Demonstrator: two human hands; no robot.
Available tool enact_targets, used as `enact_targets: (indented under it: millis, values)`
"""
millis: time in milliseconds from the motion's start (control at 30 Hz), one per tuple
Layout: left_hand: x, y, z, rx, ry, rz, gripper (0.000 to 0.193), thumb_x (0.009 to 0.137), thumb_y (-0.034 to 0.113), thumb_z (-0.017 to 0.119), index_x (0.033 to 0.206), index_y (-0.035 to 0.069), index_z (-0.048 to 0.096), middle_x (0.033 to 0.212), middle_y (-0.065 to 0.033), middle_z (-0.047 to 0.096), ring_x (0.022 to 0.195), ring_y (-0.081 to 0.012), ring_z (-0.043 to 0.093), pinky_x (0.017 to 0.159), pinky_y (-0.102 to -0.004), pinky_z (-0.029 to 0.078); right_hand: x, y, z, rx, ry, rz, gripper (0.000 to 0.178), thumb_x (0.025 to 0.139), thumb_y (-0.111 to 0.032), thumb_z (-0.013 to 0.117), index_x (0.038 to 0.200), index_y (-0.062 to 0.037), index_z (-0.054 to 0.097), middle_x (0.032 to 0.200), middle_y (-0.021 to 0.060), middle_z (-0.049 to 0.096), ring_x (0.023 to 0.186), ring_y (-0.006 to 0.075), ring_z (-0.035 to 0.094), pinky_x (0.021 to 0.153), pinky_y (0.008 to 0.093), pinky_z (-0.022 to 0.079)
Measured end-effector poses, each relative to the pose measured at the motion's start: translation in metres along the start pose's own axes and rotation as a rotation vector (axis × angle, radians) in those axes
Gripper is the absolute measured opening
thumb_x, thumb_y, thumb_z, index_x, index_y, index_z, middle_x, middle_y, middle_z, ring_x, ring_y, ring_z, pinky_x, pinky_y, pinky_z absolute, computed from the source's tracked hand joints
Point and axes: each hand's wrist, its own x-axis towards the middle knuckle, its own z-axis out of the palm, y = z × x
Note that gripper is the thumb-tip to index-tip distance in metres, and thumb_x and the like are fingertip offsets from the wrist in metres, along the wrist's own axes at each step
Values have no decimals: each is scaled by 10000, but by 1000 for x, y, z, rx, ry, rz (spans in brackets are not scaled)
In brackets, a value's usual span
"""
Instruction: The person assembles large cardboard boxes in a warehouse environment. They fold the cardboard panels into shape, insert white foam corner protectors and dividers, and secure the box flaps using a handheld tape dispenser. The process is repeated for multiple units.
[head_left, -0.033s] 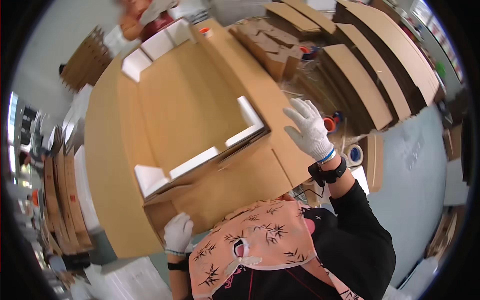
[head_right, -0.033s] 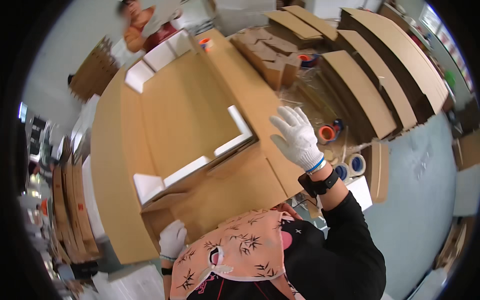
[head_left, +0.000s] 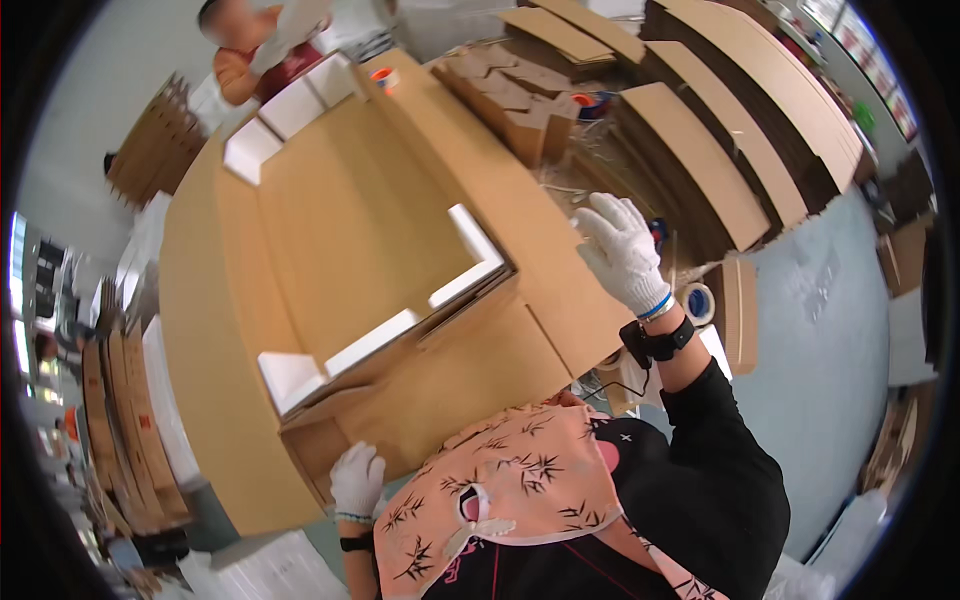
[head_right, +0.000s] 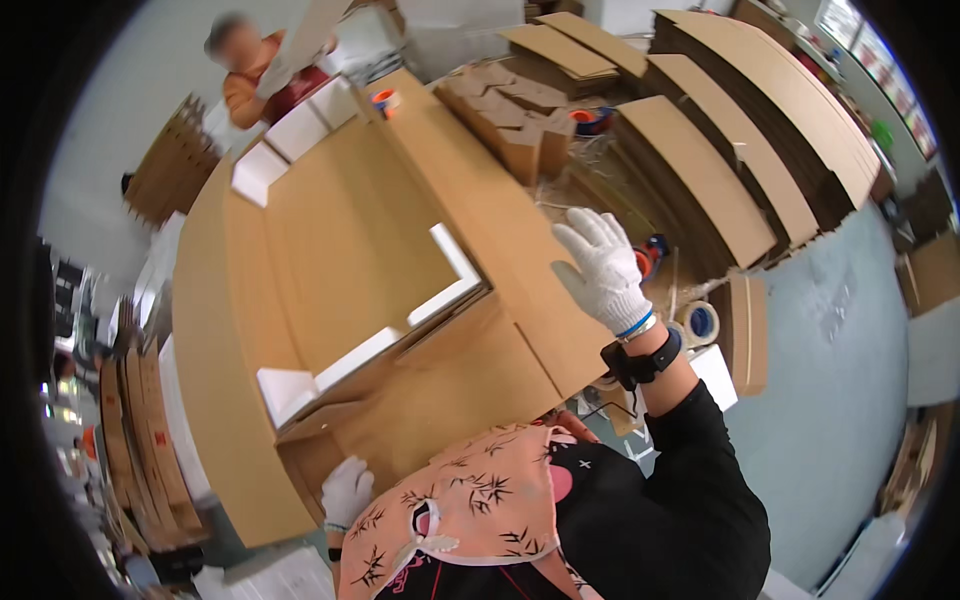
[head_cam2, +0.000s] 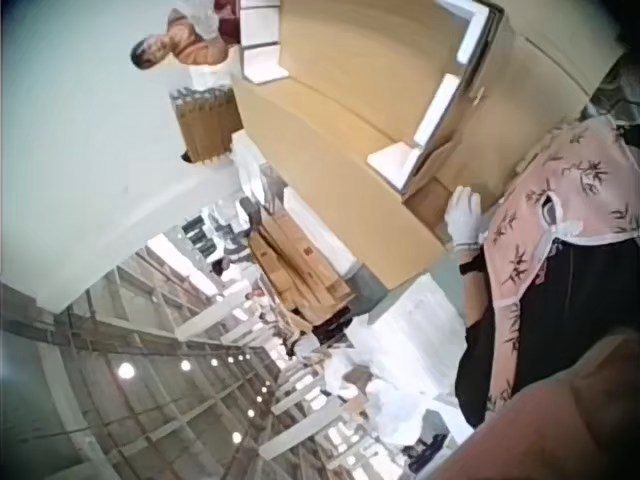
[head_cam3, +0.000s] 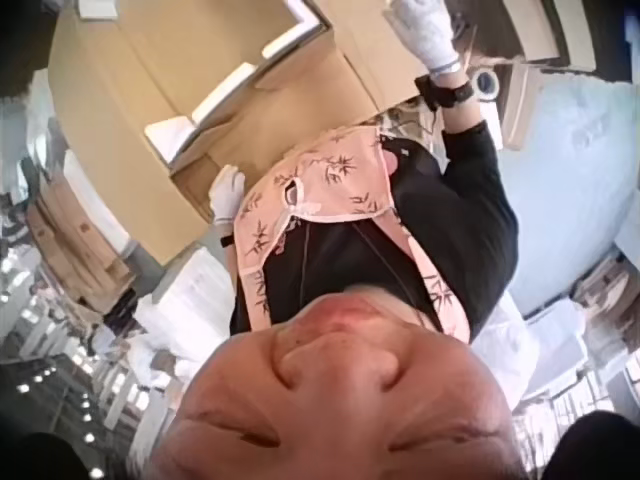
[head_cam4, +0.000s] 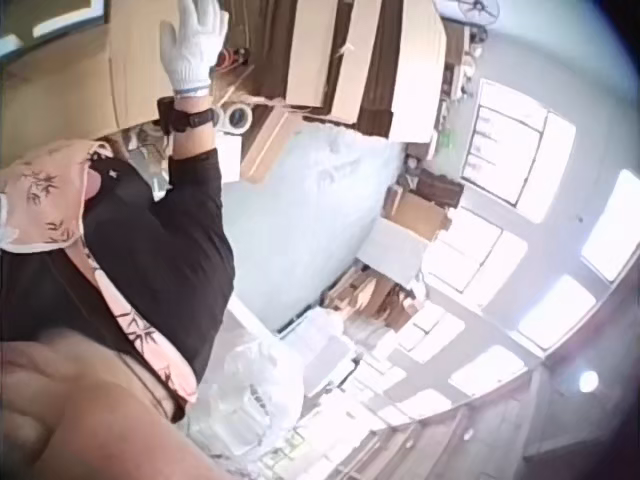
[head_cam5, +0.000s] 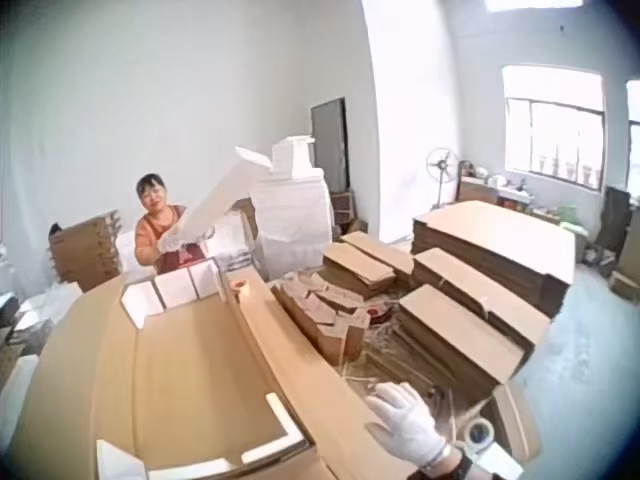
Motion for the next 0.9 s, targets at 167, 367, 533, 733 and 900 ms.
enact_targets:
  millis: [167, 367, 533, 733, 900]
  values:
    - [-17, -26, 71, 101, -138, -341, 525, 829, 333, 687, 1254, 43, 581, 1425, -201, 510, 1293, -357, 508, 1074, -426, 426, -80, 198, -65, -446, 335, 610, 418, 832, -256, 710, 1196, -60, 642, 1298, 186, 589, 1191, 368, 566, 1005, 445, 463]
    - [-11, -28, 74, 150, -150, -501, 563, 813, 363, 706, 1256, 47, 563, 1448, -192, 489, 1312, -353, 492, 1088, -410, 408, -119, 304, -134, -788, 249, 1200, 498, 854, -392, 675, 1233, -75, 613, 1217, 165, 634, 1134, 356, 608, 966, 453, 495]
    - [0, -5, 52, 181, -220, -584, 548, 814, 392, 697, 1198, 12, 604, 1333, -222, 575, 1256, -374, 533, 1045, -424, 431, -108, 332, -132, -874, -30, 1207, 306, 886, -272, 617, 1118, -75, 641, 1126, 156, 648, 1073, 324, 632, 899, 436, 532]
    - [5, 13, 53, 159, -192, -568, 537, 826, 389, 683, 1192, 4, 609, 1191, -235, 636, 1127, -400, 595, 969, -439, 461, -120, 340, -132, -952, -21, 935, 167, 922, -136, 516, 1035, -104, 635, 1040, 121, 640, 964, 326, 659, 811, 436, 558]
    - [8, 30, 40, 130, -251, -584, 451, 846, 356, 661, 1128, 5, 638, 1030, -211, 663, 988, -352, 640, 875, -406, 493, -111, 311, -160, -810, 483, 912, 181, 973, -255, 542, 1047, -122, 641, 994, 123, 657, 869, 348, 675, 760, 462, 535]
